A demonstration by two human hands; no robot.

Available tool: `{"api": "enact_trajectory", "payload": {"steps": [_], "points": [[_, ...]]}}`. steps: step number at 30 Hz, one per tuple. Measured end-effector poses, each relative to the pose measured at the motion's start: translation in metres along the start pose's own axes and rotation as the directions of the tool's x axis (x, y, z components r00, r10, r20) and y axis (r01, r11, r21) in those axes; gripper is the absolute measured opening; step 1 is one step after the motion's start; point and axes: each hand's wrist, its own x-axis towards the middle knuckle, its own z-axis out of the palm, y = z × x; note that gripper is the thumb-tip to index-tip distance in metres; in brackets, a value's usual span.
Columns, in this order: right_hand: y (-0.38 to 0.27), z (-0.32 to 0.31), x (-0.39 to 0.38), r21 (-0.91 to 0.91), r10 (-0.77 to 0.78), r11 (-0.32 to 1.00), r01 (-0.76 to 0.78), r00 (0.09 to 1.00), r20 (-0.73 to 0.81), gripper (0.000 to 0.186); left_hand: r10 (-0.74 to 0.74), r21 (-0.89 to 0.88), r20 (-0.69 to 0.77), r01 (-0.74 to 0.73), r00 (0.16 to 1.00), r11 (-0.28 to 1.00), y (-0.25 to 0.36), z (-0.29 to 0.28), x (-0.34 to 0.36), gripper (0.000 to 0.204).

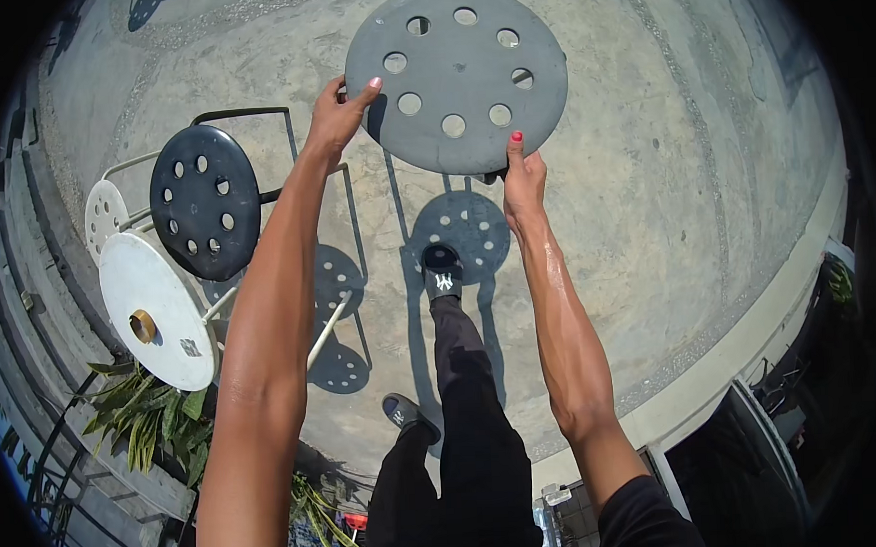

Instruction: The person repeatedly picks up round metal tables and perforated metal stools from a rooftop patio and places them around other tables. They handle the furniture by hand, moving items one at a time to different spots on the concrete floor.

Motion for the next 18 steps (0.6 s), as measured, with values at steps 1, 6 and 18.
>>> {"api": "enact_trajectory", "payload": {"steps": [1,6,18], "points": [[-0.008,-0.011,-0.024,-0.042,-0.014,0.999,0.012,0.999,-0.032,0.064,-0.021,0.019,-0.057,0.022,0.998,1.000,-0.004,0.007,-0.030,0.068],[-0.081,-0.056,-0.174,-0.111,0.005,0.994,-0.010,0.999,-0.040,0.058,-0.182,-0.412,0.028,0.178,0.983,0.894,-0.026,0.020,-0.218,0.041],[-0.233,-0.085,-0.548,-0.194,0.063,0.981,0.011,0.926,0.373,0.053,0.068,-0.500,-0.243,-0.185,0.968,0.846,0.010,-0.119,-0.751,0.034]]}}
